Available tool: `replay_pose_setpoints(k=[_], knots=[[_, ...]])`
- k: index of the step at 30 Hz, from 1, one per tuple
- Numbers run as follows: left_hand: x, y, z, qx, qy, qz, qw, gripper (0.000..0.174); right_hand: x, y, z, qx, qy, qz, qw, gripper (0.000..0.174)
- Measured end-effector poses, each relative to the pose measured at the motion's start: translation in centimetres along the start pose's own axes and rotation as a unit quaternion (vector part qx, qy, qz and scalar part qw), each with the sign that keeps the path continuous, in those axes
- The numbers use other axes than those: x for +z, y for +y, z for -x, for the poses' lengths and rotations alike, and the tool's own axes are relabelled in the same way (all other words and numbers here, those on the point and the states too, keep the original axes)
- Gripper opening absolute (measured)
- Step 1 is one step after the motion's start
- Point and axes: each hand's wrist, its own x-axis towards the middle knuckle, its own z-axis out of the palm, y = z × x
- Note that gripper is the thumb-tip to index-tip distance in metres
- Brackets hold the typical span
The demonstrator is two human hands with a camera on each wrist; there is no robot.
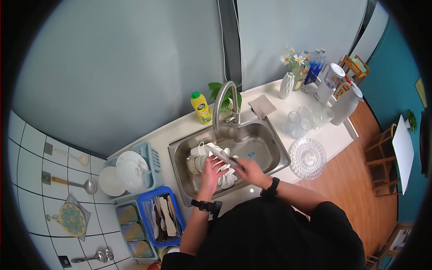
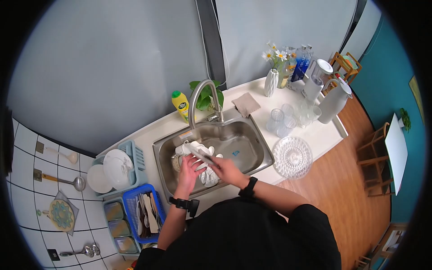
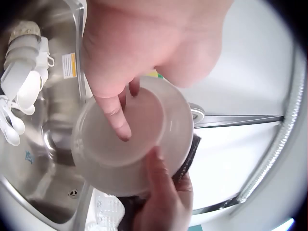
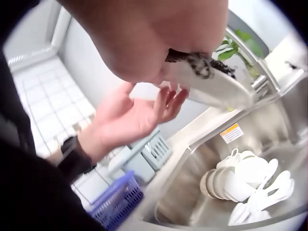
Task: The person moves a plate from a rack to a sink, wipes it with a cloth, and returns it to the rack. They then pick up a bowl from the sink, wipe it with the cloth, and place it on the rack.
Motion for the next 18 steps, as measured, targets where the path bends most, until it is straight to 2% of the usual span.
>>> replay_pose_setpoints(k=[1, 2, 3, 4, 5, 6, 7, 8, 9, 10, 12, 14, 18], knots=[[-0.7, 0.3, 0.0, 0.003, -0.027, -0.050, 0.998, 0.055, -0.3, 0.7, -0.3, 0.002, 0.000, -0.001, 1.000, 0.042], [-1.9, 0.2, -0.5, 0.029, -0.017, -0.161, 0.986, 0.052, -0.6, 2.0, -0.5, 0.036, 0.014, -0.155, 0.987, 0.038], [-2.8, 0.0, -0.7, 0.028, -0.017, -0.161, 0.986, 0.052, -1.0, 2.7, -0.7, 0.067, 0.027, -0.304, 0.950, 0.034], [-3.6, -0.3, -0.9, 0.128, 0.055, -0.278, 0.951, 0.050, -1.8, 2.3, -0.5, 0.070, 0.012, -0.405, 0.911, 0.034], [-4.3, -0.7, -1.1, 0.225, 0.128, -0.386, 0.886, 0.048, -2.2, 1.9, -0.6, 0.070, 0.009, -0.405, 0.912, 0.034], [-4.3, -0.6, -1.1, 0.242, 0.139, -0.315, 0.907, 0.043, -2.4, 1.6, -0.5, 0.079, 0.013, -0.474, 0.877, 0.034], [-4.6, -0.4, -0.7, 0.242, 0.140, -0.315, 0.907, 0.043, -2.5, 1.4, -0.6, 0.088, 0.017, -0.540, 0.837, 0.033], [-4.8, -0.2, -0.3, 0.128, 0.104, -0.130, 0.978, 0.039, -2.6, 1.4, -0.7, 0.114, 0.009, -0.554, 0.824, 0.033], [-4.6, 0.2, 0.0, 0.008, 0.060, 0.062, 0.996, 0.035, -2.4, 1.8, -0.9, 0.113, 0.009, -0.554, 0.825, 0.033], [-4.5, 0.2, 0.2, -0.023, 0.044, 0.070, 0.996, 0.036, -2.1, 2.4, -1.0, 0.134, -0.010, -0.543, 0.829, 0.030], [-3.6, 0.0, 0.5, -0.014, 0.057, 0.044, 0.997, 0.037, -1.6, 3.2, -1.3, 0.155, -0.028, -0.532, 0.832, 0.029], [-3.1, 0.0, 0.6, -0.004, 0.072, 0.020, 0.997, 0.038, -1.3, 3.8, -1.8, 0.220, 0.006, -0.507, 0.833, 0.030], [-2.8, -0.2, 0.7, 0.013, 0.072, 0.015, 0.997, 0.039, -0.9, 4.8, -3.4, 0.219, 0.053, -0.519, 0.824, 0.031]])
